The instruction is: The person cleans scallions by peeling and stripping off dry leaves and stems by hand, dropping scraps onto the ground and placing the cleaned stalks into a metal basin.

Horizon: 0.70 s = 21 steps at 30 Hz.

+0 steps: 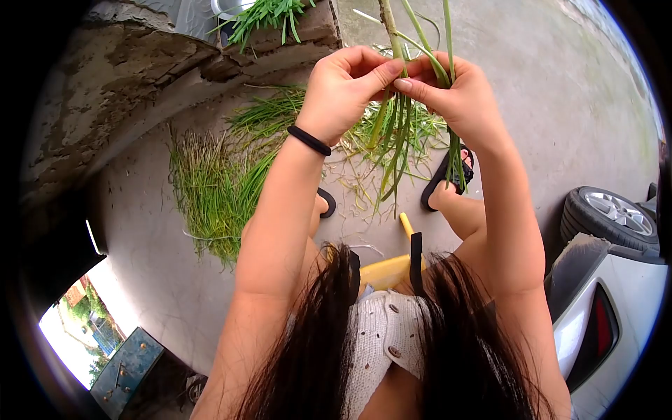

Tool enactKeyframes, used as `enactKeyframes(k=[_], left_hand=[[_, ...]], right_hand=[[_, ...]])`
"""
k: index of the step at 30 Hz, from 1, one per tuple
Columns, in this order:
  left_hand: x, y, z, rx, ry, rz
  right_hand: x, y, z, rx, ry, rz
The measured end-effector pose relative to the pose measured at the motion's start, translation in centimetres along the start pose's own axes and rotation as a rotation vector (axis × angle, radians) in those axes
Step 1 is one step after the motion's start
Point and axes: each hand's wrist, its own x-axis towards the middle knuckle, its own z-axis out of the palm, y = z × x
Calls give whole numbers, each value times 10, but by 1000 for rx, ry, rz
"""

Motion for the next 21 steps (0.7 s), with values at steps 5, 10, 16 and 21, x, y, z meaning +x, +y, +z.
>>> enactKeyframes(k=[5,10,16,21], left_hand=[[0,2,2,-12,-23,23],[-3,5,4,-41,-33,27],[-2,8,-1,-86,24,45],[-1,10,2,-92,58,59]], right_hand=[[0,-5,-8,136,-79,129],[-2,-5,-7,195,-100,132],[-2,-3,-12,169,-135,136],[-3,-5,-9,165,-138,140]])
